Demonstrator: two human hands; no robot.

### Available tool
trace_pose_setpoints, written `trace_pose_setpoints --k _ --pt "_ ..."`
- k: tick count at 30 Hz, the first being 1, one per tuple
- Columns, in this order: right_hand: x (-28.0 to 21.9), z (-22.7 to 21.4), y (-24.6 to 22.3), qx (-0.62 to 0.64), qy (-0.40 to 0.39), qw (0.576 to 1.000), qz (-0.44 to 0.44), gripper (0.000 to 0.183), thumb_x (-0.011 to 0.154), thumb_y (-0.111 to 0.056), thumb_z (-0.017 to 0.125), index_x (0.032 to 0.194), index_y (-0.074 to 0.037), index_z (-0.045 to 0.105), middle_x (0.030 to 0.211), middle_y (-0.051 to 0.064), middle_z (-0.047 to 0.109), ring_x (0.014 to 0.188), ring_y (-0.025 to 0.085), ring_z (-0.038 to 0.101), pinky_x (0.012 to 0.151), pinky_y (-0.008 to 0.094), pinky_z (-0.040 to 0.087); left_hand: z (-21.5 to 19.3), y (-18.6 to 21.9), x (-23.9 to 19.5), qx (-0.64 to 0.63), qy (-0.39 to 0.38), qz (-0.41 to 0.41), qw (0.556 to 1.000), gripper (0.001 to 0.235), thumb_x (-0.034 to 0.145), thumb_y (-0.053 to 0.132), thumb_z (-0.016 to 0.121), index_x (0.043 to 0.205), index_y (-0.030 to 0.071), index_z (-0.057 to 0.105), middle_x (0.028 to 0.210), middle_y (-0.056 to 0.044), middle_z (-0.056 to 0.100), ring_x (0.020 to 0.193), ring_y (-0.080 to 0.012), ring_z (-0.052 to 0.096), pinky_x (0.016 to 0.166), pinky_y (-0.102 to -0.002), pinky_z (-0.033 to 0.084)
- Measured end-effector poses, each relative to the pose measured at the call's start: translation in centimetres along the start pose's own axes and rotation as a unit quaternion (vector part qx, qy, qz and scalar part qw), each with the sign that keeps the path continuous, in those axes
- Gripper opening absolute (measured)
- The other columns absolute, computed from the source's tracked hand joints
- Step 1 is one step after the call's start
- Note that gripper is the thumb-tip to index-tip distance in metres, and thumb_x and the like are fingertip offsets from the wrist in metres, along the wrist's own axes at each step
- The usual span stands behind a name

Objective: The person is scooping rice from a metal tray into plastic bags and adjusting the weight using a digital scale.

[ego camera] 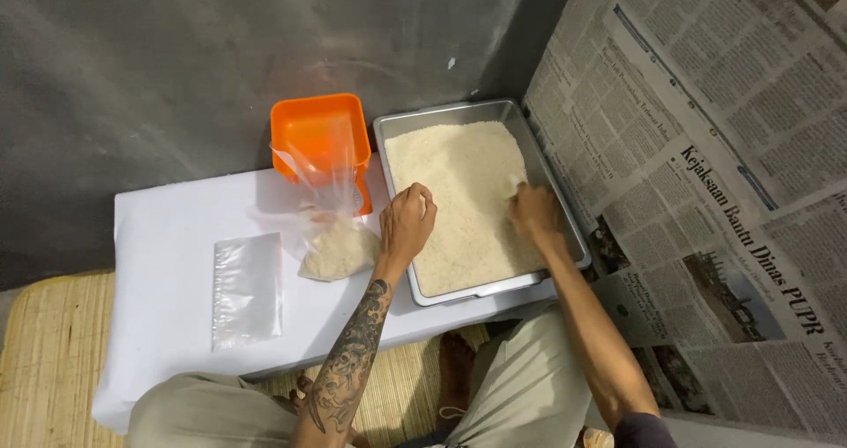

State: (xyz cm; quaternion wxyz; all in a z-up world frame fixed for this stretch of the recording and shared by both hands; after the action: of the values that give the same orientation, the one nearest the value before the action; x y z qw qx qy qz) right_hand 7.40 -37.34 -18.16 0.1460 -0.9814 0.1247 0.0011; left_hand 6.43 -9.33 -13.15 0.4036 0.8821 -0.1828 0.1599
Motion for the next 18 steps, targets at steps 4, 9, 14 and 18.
trace_pose_setpoints --k 4,9,14,18 --pt "2.3 4.0 1.9 0.149 -0.018 0.989 -0.02 0.03 0.095 -0.019 0.057 0.106 0.001 0.077 0.082 0.019 0.073 0.074 0.031 0.07 0.063 0.04 0.054 -0.1 0.1 -0.1 -0.004 -0.004 -0.007 1.0 0.002 0.092 0.012 0.058 0.092 0.011 0.059 0.068 -0.012 0.065 0.068 -0.0295 0.069 0.057 -0.041 0.055" --pt "-0.5 0.2 0.1 0.505 -0.084 0.848 0.141 0.023 0.089 -0.017 0.058 0.102 -0.002 0.069 0.068 0.002 0.053 0.052 0.009 0.044 0.046 0.024 0.036 -0.1 0.1 -0.1 0.0 -0.014 -0.01 1.0 0.003 0.092 0.013 0.057 0.093 0.011 0.059 0.072 -0.013 0.067 0.073 -0.0308 0.07 0.061 -0.042 0.056" --pt "-0.8 -0.5 0.0 0.526 -0.075 0.835 0.147 0.037 0.091 -0.021 0.063 0.119 0.002 0.066 0.07 0.001 0.055 0.054 0.009 0.046 0.048 0.024 0.039 -0.1 0.2 -0.1 0.0 -0.013 -0.013 1.0 0.004 0.092 0.012 0.057 0.093 0.01 0.06 0.073 -0.013 0.068 0.073 -0.0311 0.07 0.061 -0.042 0.056" --pt "-0.5 -0.3 0.1 0.517 -0.063 0.843 0.131 0.036 0.089 -0.022 0.065 0.116 0.001 0.07 0.066 0.001 0.055 0.052 0.009 0.044 0.047 0.023 0.041 -0.2 0.2 -0.1 0.0 -0.022 -0.018 1.0 0.005 0.093 0.014 0.056 0.094 0.011 0.06 0.073 -0.013 0.067 0.074 -0.0315 0.07 0.063 -0.043 0.056"
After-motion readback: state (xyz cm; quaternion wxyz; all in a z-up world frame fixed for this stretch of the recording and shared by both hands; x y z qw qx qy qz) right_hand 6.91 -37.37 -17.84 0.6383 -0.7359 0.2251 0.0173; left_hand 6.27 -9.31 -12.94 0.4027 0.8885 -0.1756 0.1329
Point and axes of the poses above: each hand's wrist, its own x-axis towards the middle knuckle, its own z-axis out of the palm, y = z × x, the point moved 3 cm from there along x, towards the middle knuckle
